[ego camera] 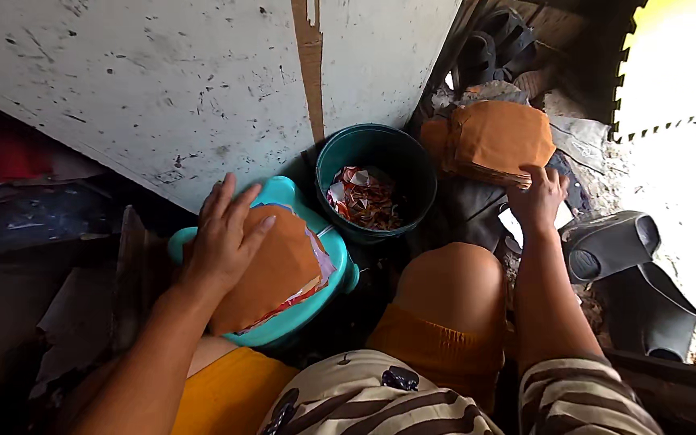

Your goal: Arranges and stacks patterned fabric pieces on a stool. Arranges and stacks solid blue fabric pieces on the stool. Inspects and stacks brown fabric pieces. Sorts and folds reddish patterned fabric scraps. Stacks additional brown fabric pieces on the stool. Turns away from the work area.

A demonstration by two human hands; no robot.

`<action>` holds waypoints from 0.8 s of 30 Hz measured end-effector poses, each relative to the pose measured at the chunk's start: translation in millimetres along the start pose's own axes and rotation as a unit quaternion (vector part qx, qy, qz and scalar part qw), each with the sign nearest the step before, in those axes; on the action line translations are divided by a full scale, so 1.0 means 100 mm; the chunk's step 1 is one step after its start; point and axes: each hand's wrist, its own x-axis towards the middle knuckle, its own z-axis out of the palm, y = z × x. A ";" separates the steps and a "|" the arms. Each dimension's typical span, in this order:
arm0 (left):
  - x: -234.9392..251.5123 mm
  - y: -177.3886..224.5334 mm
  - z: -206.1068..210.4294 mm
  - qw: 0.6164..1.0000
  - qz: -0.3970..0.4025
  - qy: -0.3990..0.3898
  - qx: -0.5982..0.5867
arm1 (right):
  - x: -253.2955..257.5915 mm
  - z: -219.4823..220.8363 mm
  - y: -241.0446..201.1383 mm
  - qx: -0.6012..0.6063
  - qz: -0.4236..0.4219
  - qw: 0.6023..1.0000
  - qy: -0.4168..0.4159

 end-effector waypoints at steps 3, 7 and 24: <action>0.21 0.37 0.01 0.998 0.042 0.010 -0.044 | 0.40 0.17 -0.25 -0.001 -0.077 0.996 -0.038; 0.50 0.84 0.29 0.992 0.091 -0.034 -0.083 | 0.67 0.36 -0.37 -0.067 -0.054 0.992 -0.096; 1.65 2.42 2.11 0.865 0.032 -0.346 -0.363 | 0.70 0.48 -0.18 -0.073 -0.097 0.990 -0.072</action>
